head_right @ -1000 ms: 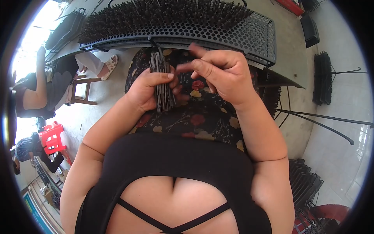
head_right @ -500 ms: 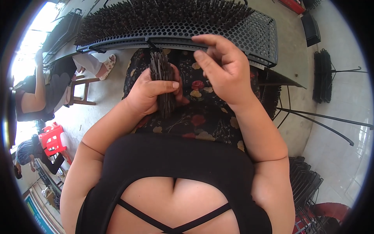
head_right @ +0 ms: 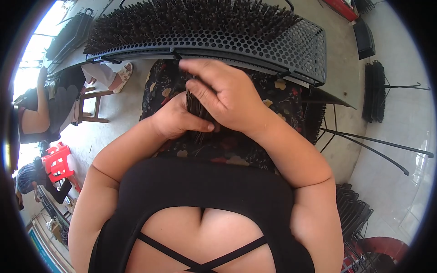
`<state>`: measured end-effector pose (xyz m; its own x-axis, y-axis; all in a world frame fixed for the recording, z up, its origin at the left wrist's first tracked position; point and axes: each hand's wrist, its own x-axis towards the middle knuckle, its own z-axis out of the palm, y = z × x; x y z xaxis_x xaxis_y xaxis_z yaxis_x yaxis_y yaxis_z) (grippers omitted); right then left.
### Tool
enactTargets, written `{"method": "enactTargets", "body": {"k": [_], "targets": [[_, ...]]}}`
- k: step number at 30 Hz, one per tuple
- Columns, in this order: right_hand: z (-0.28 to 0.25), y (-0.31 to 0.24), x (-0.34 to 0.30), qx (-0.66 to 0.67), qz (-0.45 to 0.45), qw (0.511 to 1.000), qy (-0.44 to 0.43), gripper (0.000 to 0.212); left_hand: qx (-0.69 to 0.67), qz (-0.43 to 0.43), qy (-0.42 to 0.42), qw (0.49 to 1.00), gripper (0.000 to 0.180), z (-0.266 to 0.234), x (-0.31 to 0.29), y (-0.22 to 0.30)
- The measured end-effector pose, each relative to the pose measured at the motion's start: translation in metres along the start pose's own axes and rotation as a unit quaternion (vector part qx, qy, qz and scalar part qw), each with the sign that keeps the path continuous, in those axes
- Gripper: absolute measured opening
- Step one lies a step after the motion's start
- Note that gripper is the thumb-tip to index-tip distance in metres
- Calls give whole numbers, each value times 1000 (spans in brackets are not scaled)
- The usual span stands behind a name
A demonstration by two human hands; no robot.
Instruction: Sorting and inserting small metal rods into a perforated metal grid assembly.
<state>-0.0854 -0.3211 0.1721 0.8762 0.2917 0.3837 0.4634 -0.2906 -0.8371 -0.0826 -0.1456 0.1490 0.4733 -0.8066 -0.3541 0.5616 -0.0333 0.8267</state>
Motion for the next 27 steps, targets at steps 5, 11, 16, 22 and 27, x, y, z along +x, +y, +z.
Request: {"method": "enactTargets", "body": {"k": [5, 11, 16, 22, 27], "targets": [[-20, 1, -1, 199, 188, 962, 17, 28, -107, 55, 17, 993, 33, -4, -3, 7], [-34, -9, 4, 228, 256, 939, 20, 11, -18, 9, 28, 999, 36, -10, -4, 8], [-37, -9, 23, 141, 212, 963, 91, 8, -29, 7, 55, 998, 28, -19, 0, 10], [-27, -16, 49, 145, 143, 964, 168, 5, -108, 78, 165, 977, 11, -17, -7, 17], [-35, 10, 62, 26, -121, 957, 262, 18, -162, 30, 176, 971, 13, -27, -3, 8]]}}
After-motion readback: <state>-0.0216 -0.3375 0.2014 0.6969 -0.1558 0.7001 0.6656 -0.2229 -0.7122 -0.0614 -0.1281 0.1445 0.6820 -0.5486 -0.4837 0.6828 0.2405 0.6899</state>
